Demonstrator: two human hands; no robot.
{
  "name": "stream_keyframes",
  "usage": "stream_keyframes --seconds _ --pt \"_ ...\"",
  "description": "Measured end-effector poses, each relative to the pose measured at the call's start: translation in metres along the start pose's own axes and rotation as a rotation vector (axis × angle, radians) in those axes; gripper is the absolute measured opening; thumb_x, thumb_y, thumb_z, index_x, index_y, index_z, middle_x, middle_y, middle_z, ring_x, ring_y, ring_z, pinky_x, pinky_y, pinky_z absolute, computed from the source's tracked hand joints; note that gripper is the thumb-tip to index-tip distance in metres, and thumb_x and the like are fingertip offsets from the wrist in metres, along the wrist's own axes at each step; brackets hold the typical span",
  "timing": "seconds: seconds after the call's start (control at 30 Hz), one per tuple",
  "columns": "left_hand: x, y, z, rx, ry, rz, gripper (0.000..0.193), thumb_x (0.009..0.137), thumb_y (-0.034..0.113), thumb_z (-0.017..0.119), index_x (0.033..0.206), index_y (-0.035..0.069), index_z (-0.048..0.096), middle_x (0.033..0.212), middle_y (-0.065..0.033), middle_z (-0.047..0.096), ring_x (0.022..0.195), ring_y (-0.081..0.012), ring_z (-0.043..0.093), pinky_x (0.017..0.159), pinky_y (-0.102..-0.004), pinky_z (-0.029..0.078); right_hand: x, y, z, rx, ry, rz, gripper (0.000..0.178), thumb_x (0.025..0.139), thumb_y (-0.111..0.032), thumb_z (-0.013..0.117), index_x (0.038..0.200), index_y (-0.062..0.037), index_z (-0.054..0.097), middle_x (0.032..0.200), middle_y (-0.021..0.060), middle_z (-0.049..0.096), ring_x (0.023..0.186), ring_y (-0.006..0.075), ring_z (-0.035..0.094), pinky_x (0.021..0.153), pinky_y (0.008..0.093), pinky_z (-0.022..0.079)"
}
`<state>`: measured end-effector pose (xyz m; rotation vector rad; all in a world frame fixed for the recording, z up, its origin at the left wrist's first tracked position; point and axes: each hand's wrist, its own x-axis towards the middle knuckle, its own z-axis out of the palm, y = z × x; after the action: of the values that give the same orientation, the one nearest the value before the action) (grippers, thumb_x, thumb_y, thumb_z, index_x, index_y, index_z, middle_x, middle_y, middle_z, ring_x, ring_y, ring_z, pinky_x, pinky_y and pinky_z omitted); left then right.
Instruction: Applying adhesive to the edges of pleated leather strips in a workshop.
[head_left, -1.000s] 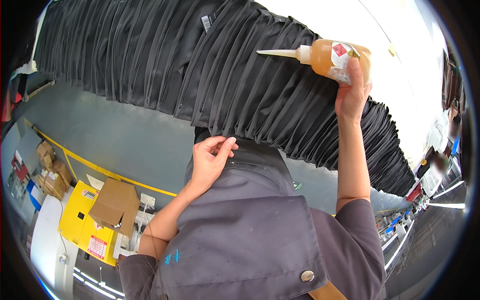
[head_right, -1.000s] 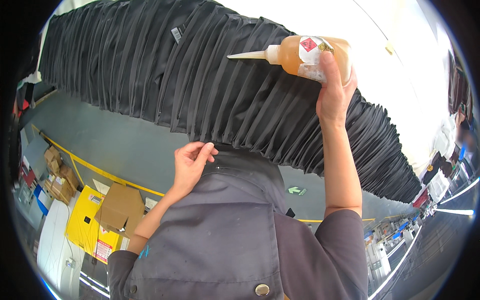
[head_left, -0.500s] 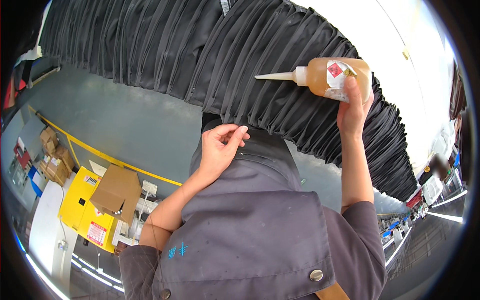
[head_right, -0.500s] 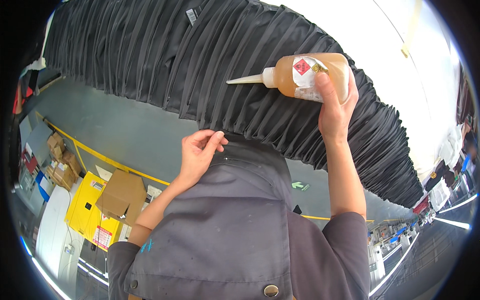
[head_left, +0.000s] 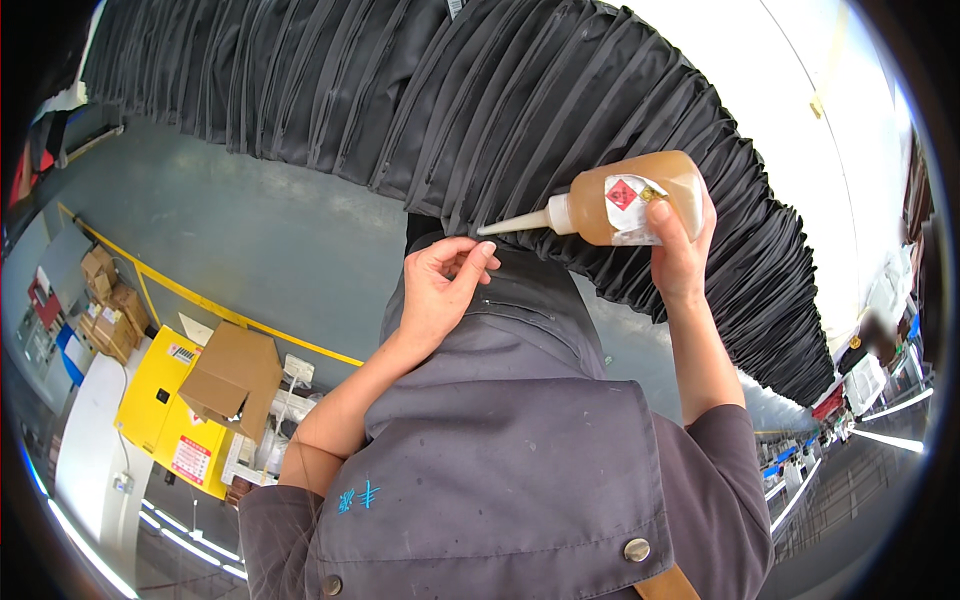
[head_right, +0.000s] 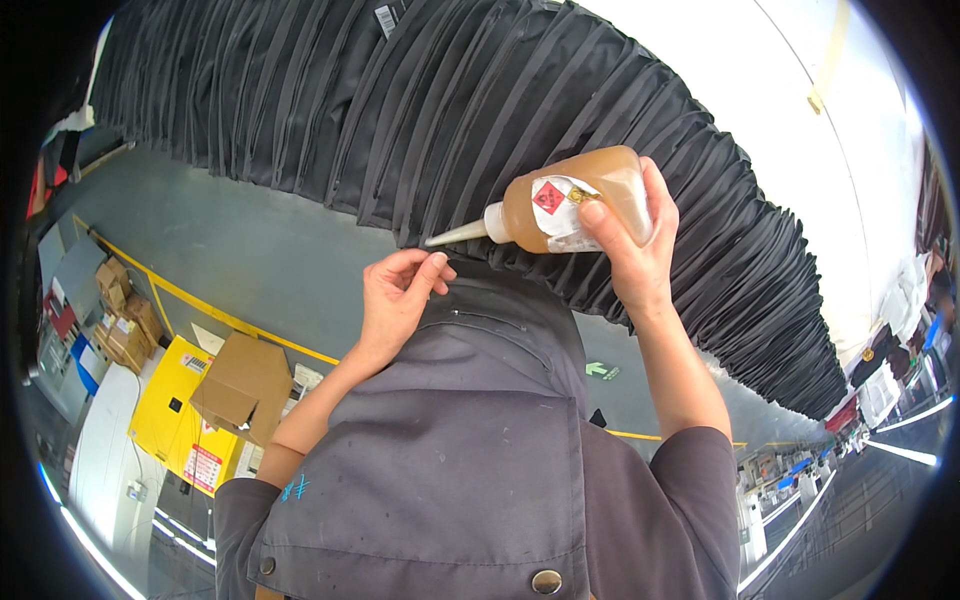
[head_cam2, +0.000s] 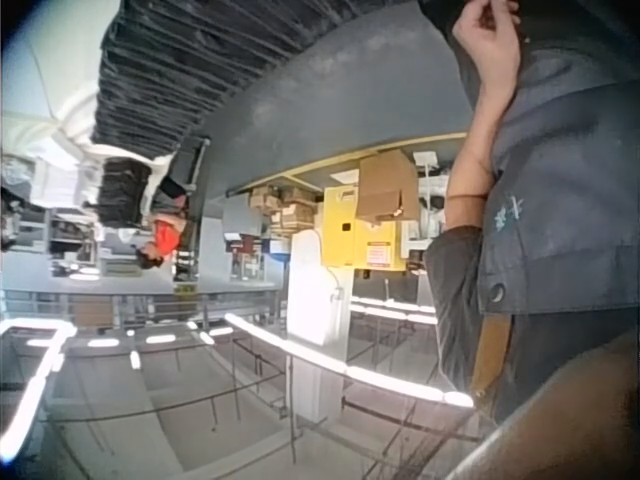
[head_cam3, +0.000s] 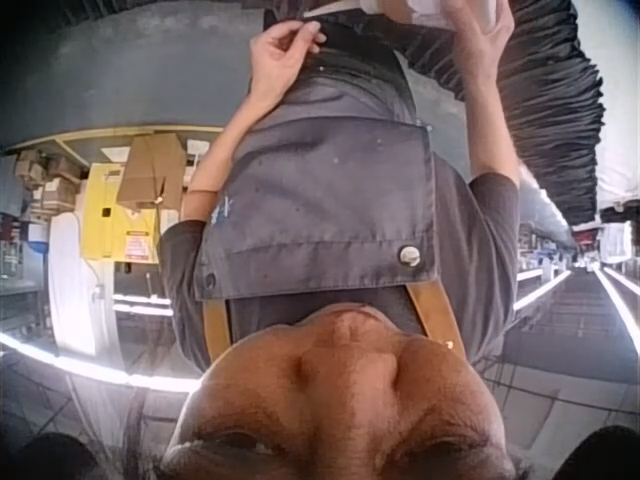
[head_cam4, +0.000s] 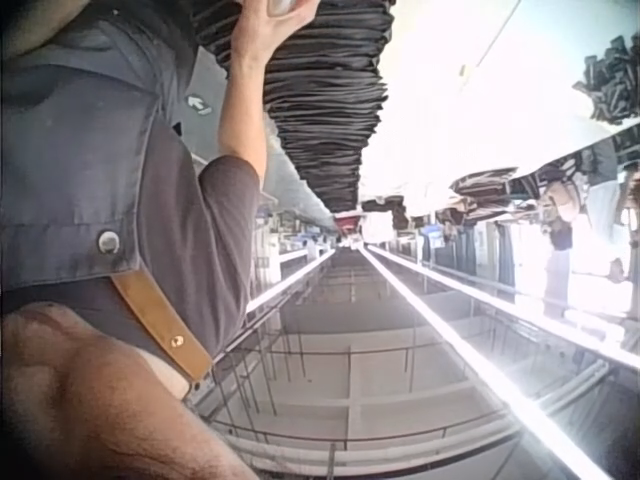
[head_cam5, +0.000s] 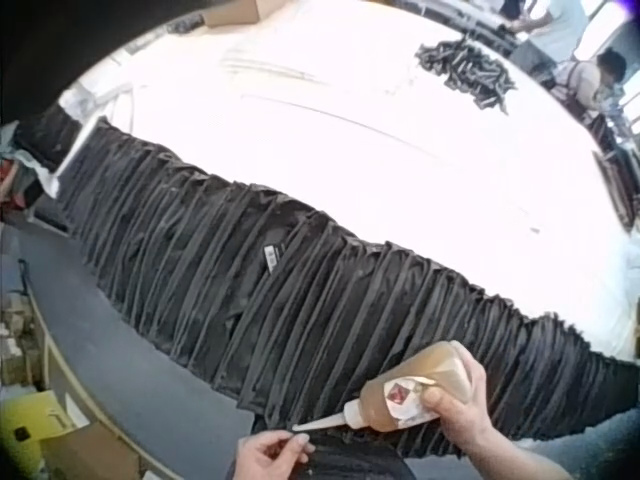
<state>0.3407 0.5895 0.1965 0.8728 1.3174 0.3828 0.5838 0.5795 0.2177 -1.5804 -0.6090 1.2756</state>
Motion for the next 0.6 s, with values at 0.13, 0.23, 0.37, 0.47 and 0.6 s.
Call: stream_keyframes --seconds 0.13,0.23,0.37,0.47,0.6 --pt "-0.003 0.003 0.001 0.037 -0.035 -0.033 0.014 0.085 0.01 0.057 0.086 -0.002 0.063 0.072 -0.0066 0.064 0.06 -0.0069 0.055 0.056 -0.0195 0.044 -0.006 0.008 -0.02 0.5 0.111 0.165 0.053 0.077 -0.038 0.06 0.114 -0.0026 0.045 0.103 0.0099 0.055 0.099 0.0197 0.054 0.089 0.0344 0.042" --pt "-0.007 0.004 0.004 0.05 -0.094 -0.013 0.015 0.085 0.011 0.056 0.092 -0.002 0.063 0.076 -0.0069 0.064 0.061 -0.007 0.055 0.056 -0.0196 0.044 0.005 0.004 -0.047 1.321 -0.349 0.239 0.046 0.08 -0.032 0.058 0.11 0.001 0.045 0.097 0.0083 0.049 0.092 0.0181 0.052 0.081 0.0287 0.048" --pt "-0.01 0.008 0.01 0.045 -0.126 0.062 0.02 0.085 0.011 0.057 0.101 -0.001 0.061 0.081 -0.0071 0.065 0.061 -0.0069 0.055 0.056 -0.0192 0.044 -0.002 -0.013 -0.07 1.699 -0.126 0.055 0.041 0.072 -0.021 0.068 0.102 0.0023 0.05 0.096 0.0085 0.05 0.089 0.0174 0.052 0.075 0.0265 0.052" --pt "-0.012 -0.003 0.015 -0.034 -0.116 0.121 0.021 0.085 0.011 0.057 0.102 -0.001 0.06 0.081 -0.0075 0.065 0.06 -0.0068 0.055 0.056 -0.0183 0.044 -0.01 -0.011 -0.084 1.392 0.038 -0.136 0.041 0.076 -0.025 0.065 0.106 -0.0016 0.05 0.102 0.0093 0.053 0.093 0.0175 0.053 0.076 0.0273 0.052" --pt "-0.017 -0.004 0.027 -0.077 -0.035 0.107 0.022 0.086 0.012 0.056 0.103 -0.001 0.06 0.081 -0.0074 0.064 0.06 -0.0065 0.055 0.054 -0.0179 0.044 -0.009 -0.02 -0.079 0.758 0.439 -0.199 0.041 0.083 -0.033 0.057 0.113 -0.0069 0.047 0.109 0.0096 0.054 0.101 0.0197 0.053 0.078 0.0318 0.053"
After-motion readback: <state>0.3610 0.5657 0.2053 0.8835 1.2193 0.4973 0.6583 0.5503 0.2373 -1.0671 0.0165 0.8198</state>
